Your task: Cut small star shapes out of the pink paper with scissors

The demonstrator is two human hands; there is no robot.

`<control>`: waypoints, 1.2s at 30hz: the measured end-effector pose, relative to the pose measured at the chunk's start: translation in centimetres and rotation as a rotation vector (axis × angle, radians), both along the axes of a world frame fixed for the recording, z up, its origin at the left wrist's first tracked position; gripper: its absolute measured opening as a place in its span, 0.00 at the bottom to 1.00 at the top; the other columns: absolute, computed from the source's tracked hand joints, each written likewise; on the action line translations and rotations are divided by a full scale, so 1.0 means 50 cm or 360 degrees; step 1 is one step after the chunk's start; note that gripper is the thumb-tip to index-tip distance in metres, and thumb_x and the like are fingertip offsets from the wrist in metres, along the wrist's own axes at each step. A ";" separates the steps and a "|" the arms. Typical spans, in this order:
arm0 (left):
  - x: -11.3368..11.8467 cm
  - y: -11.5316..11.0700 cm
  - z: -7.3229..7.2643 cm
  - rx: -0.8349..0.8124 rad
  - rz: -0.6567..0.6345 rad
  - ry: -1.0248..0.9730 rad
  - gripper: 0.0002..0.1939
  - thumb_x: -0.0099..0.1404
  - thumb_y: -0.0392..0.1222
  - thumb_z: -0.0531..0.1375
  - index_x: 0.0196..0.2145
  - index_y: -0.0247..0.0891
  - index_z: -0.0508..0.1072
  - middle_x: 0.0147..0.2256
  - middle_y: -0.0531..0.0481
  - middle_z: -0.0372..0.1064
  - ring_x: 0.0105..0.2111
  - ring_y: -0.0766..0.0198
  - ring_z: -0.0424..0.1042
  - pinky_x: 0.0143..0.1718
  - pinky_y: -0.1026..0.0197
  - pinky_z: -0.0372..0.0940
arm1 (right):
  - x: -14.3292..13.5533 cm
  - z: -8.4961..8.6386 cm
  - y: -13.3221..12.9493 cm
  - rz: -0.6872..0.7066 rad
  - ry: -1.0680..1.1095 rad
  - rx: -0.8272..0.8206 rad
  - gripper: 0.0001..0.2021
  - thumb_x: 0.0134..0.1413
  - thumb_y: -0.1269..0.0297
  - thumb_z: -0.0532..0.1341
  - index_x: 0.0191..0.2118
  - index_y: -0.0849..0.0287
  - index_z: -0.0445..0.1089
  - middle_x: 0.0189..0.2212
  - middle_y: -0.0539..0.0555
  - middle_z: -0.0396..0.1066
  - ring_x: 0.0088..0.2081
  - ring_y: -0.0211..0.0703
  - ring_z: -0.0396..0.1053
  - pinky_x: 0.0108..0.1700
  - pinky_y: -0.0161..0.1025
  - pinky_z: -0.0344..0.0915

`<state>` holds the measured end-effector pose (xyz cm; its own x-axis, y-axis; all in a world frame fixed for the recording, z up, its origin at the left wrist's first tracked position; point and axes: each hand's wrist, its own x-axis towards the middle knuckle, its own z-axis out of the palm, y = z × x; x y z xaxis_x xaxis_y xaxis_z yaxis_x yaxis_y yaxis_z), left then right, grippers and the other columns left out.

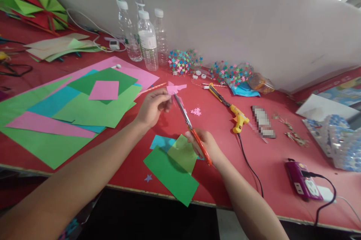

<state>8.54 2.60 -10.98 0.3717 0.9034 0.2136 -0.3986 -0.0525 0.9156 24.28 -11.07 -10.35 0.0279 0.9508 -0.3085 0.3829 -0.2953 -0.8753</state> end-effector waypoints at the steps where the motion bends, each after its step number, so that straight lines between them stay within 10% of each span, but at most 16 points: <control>1: 0.000 -0.001 0.001 -0.0010 -0.0007 0.0001 0.10 0.56 0.39 0.58 0.19 0.38 0.65 0.17 0.55 0.62 0.18 0.72 0.60 0.19 0.68 0.55 | -0.001 0.002 0.000 -0.0012 0.0000 -0.0001 0.23 0.53 0.39 0.56 0.26 0.57 0.60 0.10 0.42 0.54 0.11 0.31 0.52 0.15 0.31 0.50; 36: 0.015 -0.015 -0.010 0.0199 0.0261 0.0067 0.10 0.63 0.41 0.58 0.24 0.38 0.70 0.20 0.54 0.65 0.20 0.72 0.64 0.23 0.66 0.61 | 0.001 0.002 -0.003 0.0117 0.0002 0.0022 0.25 0.53 0.37 0.54 0.28 0.57 0.61 0.11 0.42 0.55 0.12 0.31 0.53 0.16 0.31 0.52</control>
